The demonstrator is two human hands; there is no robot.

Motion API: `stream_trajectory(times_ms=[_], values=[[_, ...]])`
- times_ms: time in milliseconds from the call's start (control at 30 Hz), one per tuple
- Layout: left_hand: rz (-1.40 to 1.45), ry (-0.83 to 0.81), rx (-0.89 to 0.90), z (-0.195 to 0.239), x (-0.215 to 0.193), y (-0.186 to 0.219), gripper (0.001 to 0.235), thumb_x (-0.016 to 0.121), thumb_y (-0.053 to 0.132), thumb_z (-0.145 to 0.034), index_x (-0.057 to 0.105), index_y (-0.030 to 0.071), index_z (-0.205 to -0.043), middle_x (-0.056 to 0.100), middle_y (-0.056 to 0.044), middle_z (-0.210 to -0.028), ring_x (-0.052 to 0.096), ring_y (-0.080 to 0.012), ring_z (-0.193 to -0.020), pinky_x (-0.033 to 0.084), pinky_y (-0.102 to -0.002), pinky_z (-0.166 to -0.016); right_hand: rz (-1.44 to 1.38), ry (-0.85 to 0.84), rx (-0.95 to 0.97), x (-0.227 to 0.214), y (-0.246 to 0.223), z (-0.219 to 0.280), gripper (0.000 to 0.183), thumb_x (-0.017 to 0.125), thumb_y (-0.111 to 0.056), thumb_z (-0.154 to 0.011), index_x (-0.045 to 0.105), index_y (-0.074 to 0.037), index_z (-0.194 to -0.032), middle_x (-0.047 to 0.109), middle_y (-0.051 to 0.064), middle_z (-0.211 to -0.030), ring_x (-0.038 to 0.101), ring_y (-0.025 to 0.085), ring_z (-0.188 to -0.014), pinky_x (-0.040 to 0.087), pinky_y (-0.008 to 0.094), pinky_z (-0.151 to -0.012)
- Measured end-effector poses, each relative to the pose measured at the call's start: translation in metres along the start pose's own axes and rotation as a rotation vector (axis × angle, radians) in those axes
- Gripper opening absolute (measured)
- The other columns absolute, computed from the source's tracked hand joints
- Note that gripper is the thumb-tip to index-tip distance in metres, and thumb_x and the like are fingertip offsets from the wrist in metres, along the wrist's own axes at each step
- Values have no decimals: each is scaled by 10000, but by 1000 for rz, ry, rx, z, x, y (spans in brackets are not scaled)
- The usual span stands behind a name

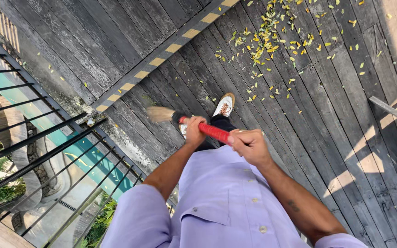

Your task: The person sweeps yellow leaves across a wooden outdoor deck using a broom, moving chairs aside to reach different areas.

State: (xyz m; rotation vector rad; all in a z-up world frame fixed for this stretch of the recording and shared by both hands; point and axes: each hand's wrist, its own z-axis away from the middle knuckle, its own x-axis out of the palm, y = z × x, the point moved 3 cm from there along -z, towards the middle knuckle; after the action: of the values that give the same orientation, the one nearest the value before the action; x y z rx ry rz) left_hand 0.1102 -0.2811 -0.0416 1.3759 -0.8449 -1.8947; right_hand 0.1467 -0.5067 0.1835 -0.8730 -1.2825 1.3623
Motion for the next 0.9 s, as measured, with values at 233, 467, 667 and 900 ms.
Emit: stream_trajectory(times_ms=[233, 467, 667, 900], values=[[386, -59, 367, -119, 149, 185, 277, 728, 13, -744, 624, 149, -962, 658, -17, -1029, 638, -274, -1061, 498, -396, -983, 189, 351, -198, -108, -111, 59, 451, 617, -151, -1049, 548, -4, -629, 529, 30, -566, 545, 150, -577, 474, 387, -717], [253, -23, 445, -87, 82, 300, 376, 762, 37, -656, 627, 155, -986, 639, -53, -1029, 610, -331, -1101, 428, -469, -1073, 68, 279, -284, -159, -164, 100, 446, 590, -118, -1036, 516, -14, -609, 520, 56, -571, 528, 178, -574, 475, 421, -720], [-21, 55, 128, -26, 1, 113, 250, 749, 11, -709, 653, 107, -920, 659, -112, -977, 590, -359, -1056, 406, -479, -973, -298, 120, -185, -90, -55, 28, 446, 567, -89, -1026, 489, -23, -592, 511, 80, -575, 514, 202, -572, 476, 451, -723], [67, 77, 124, -73, 2, 8, 210, 780, 72, -752, 654, 109, -916, 653, -116, -995, 644, -347, -954, 513, -405, -846, -8, 200, -36, -9, -2, -20, 401, 577, -58, -1013, 558, 4, -618, 513, 18, -588, 460, 124, -572, 428, 333, -617]])
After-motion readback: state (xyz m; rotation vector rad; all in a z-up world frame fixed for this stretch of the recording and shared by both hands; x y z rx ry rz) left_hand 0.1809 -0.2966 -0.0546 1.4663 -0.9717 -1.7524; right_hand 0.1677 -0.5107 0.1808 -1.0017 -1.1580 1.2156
